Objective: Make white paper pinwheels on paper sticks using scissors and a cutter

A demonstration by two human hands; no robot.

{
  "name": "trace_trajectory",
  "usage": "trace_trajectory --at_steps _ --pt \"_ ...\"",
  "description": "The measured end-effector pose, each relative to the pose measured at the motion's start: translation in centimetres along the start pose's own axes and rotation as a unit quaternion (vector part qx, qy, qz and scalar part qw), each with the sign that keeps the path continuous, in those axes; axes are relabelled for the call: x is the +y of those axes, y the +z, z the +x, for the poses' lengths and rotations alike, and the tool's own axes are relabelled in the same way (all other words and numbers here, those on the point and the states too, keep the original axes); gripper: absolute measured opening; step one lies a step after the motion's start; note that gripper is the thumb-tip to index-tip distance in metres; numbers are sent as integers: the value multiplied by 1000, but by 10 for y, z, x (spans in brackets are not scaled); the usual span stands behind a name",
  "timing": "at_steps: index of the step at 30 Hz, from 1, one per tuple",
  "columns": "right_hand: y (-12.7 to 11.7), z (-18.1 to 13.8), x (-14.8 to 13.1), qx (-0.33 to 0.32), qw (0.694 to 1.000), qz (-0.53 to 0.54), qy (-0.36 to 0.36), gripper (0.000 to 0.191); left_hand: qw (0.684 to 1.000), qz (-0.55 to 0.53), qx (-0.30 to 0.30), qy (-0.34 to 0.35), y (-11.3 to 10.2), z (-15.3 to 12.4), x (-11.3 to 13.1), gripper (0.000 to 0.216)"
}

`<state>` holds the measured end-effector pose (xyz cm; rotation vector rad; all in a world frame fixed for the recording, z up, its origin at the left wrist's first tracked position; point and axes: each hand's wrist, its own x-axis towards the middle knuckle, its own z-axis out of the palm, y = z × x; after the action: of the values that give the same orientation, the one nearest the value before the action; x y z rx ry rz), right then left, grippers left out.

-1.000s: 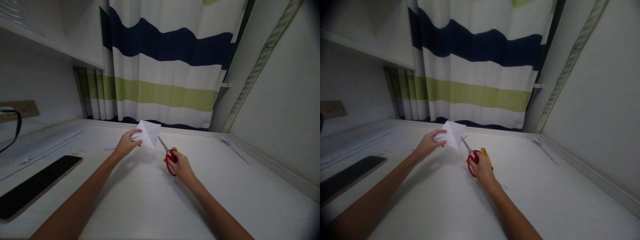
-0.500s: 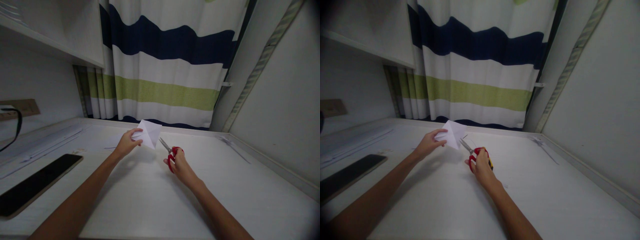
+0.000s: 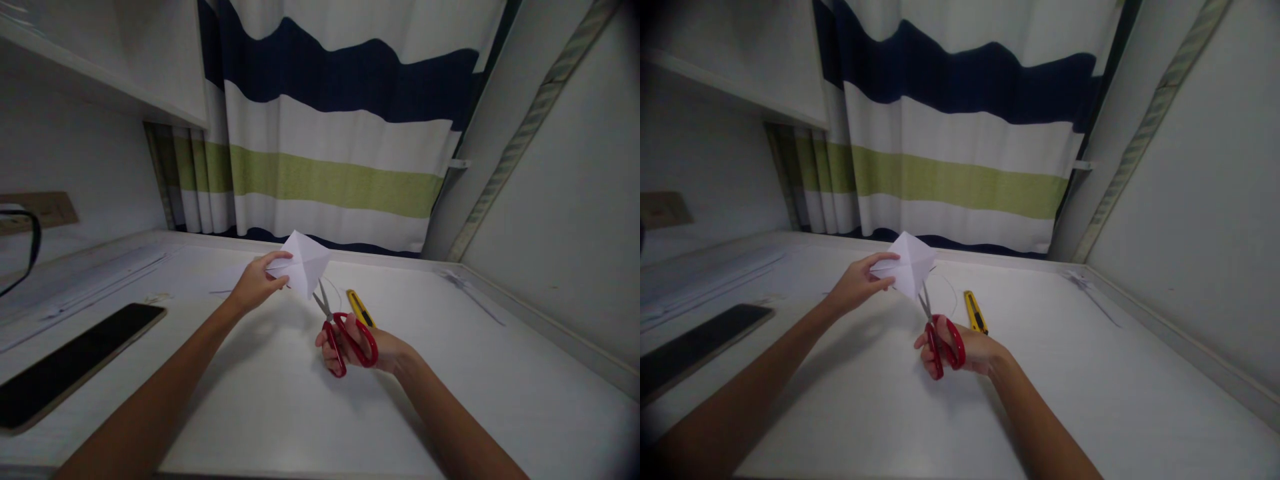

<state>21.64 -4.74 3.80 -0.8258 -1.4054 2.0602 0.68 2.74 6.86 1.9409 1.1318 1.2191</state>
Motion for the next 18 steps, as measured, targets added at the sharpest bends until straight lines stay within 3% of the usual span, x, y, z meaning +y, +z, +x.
trace_trajectory --at_steps 9,14,18 --pt "-14 -18 -7 23 998 -64 17 48 990 130 27 50 -1 -2 -2 39" --pt "-9 -15 -8 -12 998 -61 27 49 990 129 13 53 2 -3 2 39" --pt "-5 -11 -7 3 999 -43 20 42 995 93 -7 28 3 -4 5 40"
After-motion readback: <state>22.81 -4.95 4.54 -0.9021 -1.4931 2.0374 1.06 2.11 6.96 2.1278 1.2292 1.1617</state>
